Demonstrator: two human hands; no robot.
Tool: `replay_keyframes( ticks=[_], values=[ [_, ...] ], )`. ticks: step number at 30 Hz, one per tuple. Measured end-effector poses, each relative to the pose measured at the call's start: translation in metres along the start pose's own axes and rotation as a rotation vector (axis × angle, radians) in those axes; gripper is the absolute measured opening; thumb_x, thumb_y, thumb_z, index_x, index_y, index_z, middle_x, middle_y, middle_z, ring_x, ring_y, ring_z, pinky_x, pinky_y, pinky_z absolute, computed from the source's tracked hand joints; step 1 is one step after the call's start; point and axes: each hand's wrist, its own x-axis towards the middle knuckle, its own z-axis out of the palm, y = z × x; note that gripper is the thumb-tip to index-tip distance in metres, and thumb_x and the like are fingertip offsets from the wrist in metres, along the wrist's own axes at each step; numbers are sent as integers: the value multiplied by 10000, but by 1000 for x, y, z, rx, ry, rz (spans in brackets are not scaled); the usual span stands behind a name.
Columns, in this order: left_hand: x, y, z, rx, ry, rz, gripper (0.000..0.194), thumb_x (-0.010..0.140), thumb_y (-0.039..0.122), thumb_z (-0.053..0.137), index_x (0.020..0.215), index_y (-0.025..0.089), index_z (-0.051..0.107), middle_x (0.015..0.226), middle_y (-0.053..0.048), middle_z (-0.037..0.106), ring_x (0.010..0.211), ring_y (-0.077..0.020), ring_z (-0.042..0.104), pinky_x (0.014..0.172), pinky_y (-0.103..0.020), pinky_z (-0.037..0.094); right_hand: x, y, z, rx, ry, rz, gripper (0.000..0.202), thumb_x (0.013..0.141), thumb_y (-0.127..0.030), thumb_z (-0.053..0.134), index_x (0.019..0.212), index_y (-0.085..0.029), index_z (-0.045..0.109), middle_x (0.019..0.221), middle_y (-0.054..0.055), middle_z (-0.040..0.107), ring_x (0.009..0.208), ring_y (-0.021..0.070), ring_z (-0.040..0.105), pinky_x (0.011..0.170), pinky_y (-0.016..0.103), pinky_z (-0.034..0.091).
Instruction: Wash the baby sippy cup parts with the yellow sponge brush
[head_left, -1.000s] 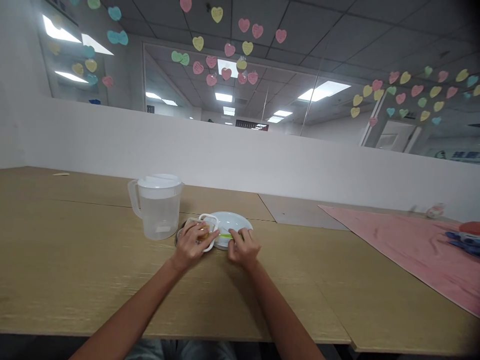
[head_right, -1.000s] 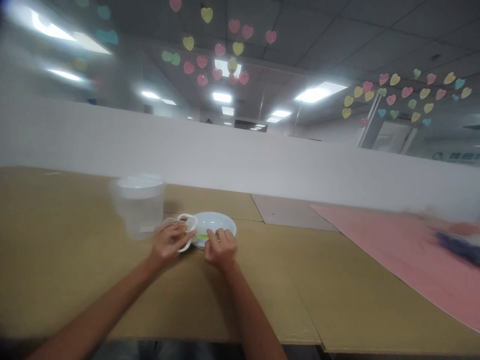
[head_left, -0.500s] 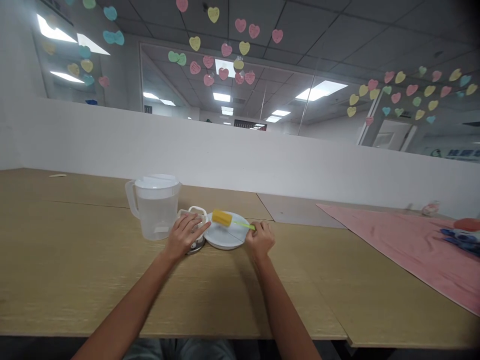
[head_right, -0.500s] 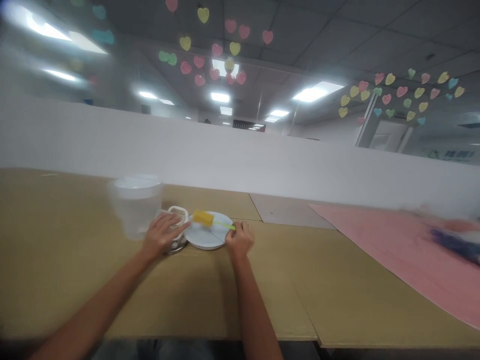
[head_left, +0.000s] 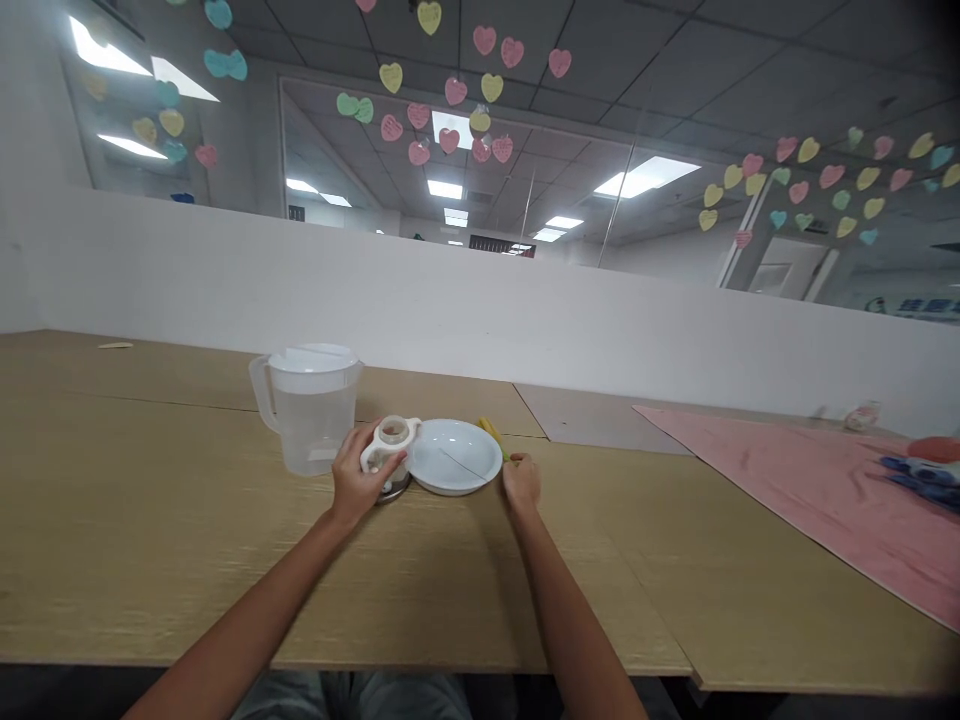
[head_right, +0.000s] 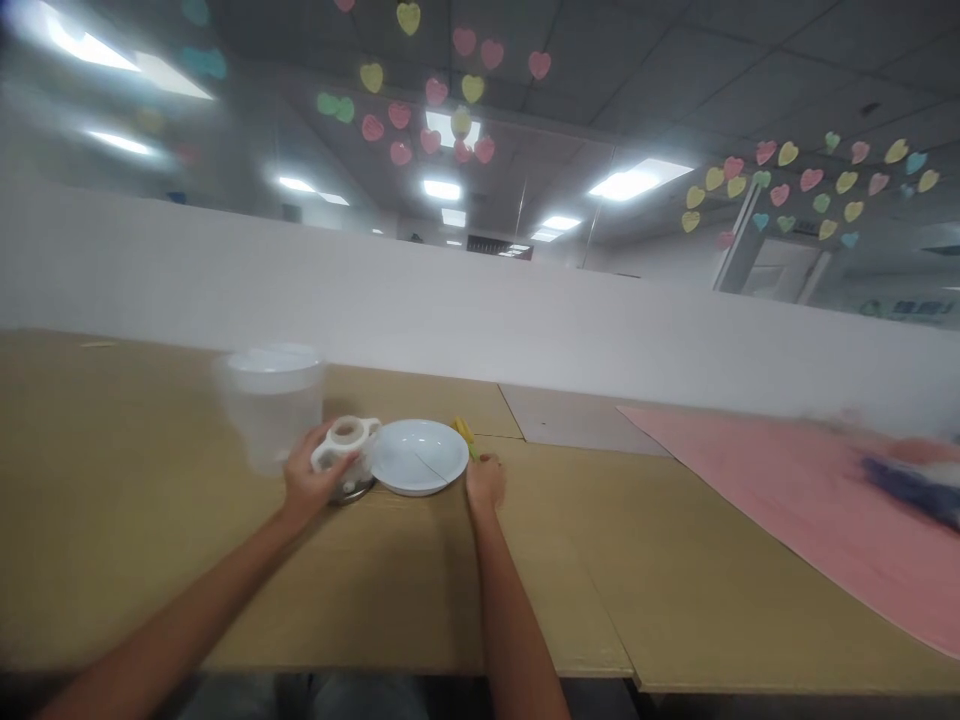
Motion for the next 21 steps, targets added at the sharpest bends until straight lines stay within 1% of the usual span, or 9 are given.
replay_keyframes(
  ticks=[3,6,9,13,15,16,19,20,21],
  values=[
    [-8,10,2,-13,-63,92,431,761,450,602,1075,157,566,1001,-93,637,908,-228,601,794,-357,492,0,1,4,6,-60,-46,197,697,-203,525,837,-202,664,847,64,672,796,203,613,598,253,396],
    [-15,23,5,-13,-70,237,457,737,473,615,1058,151,569,974,-109,647,919,-249,593,830,-388,465,1,4,6,14,-43,-72,160,675,-197,539,766,-199,671,784,62,675,741,202,611,571,251,383],
    [-22,31,8,-61,-123,333,479,731,490,614,1062,147,566,912,-106,653,843,-240,598,793,-381,457,2,4,2,44,47,-111,174,689,-191,513,762,-178,671,796,93,668,737,207,598,589,263,382],
    [-31,35,13,-173,-290,286,483,749,483,593,1093,147,544,876,-100,648,760,-210,602,692,-324,480,-4,-6,-8,125,203,-242,274,803,-232,389,849,-146,645,876,126,648,815,213,561,695,295,383],
    [-35,34,16,-209,-362,254,473,746,450,608,1103,149,536,887,-101,649,761,-203,603,676,-305,488,-12,-13,-11,181,236,-384,298,841,-264,354,833,-151,630,854,102,647,818,196,548,741,291,373],
    [-36,34,17,-218,-389,232,464,745,432,614,1105,149,535,898,-102,649,770,-201,605,678,-301,492,-17,-16,-11,211,242,-496,306,854,-278,347,802,-158,624,819,84,647,800,186,545,750,286,367],
    [-36,33,20,-212,-453,157,434,744,393,622,1093,148,540,933,-106,651,809,-203,609,705,-301,498,-32,-22,-8,234,239,-920,345,877,-299,346,670,-172,592,654,41,610,687,160,523,734,283,341],
    [-36,33,20,-205,-465,140,427,743,388,624,1085,146,543,936,-105,652,816,-205,610,714,-304,498,-36,-23,-6,214,234,-1024,362,881,-297,348,625,-174,572,599,28,582,640,150,505,716,281,332],
    [-35,33,20,-198,-474,127,420,742,386,626,1077,145,547,939,-105,654,826,-208,611,726,-310,497,-38,-23,-5,185,229,-1086,379,883,-295,350,583,-176,548,552,15,550,597,139,484,697,278,323]
  ],
)
